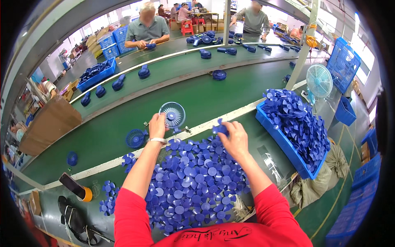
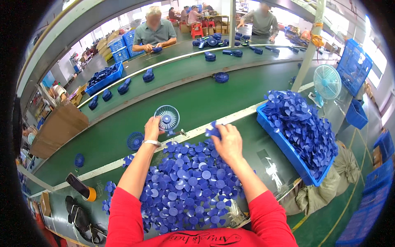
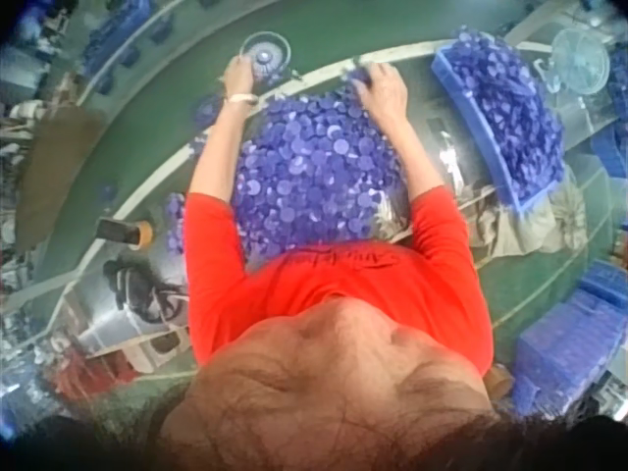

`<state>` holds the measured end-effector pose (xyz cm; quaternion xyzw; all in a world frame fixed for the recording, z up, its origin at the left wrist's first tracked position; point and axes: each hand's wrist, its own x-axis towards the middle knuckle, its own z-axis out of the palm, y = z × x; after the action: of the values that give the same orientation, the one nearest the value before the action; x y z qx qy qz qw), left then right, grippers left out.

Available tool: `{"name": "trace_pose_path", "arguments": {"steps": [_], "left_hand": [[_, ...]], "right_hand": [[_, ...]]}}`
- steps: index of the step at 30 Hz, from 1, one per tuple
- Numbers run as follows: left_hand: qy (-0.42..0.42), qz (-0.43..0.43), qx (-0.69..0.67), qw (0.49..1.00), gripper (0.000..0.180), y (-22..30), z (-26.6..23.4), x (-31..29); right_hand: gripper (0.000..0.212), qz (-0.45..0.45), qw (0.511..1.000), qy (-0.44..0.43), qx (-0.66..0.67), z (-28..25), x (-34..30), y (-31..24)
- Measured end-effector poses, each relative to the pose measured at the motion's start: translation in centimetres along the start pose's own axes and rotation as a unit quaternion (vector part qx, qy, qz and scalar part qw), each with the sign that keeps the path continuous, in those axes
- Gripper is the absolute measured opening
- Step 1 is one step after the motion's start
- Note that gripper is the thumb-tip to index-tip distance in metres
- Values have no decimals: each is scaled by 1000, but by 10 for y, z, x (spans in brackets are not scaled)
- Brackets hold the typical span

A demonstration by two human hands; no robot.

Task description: Assembling blue plastic fan guards by manually attaching center caps.

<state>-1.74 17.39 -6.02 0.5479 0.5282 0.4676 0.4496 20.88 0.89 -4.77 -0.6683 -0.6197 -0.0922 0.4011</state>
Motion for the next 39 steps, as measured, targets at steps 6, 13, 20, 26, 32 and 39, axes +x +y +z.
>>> {"name": "trace_pose_path", "arguments": {"steps": [6,13,20,26,32,39], "left_hand": [[-137,56,-208,967,40,44,21,-99],[-179,134,-72,972,31,57,15,-147],[-187,149,-76,968,29,70,1,-159],[-179,181,18,967,30,63,-7,-163],[-122,166,45,978,35,51,2,-163],[-165,25,-65,984,46,32,2,-90]], "right_hand": [[38,-137,988,54,42,-27,6,-83],[40,-164,985,42,41,-42,-14,-96],[61,-18,985,51,167,-54,-17,-105],[49,167,915,-165,328,-40,-22,-92],[40,99,971,-52,211,-24,-37,-102],[48,311,840,-114,429,14,9,-26]]}}
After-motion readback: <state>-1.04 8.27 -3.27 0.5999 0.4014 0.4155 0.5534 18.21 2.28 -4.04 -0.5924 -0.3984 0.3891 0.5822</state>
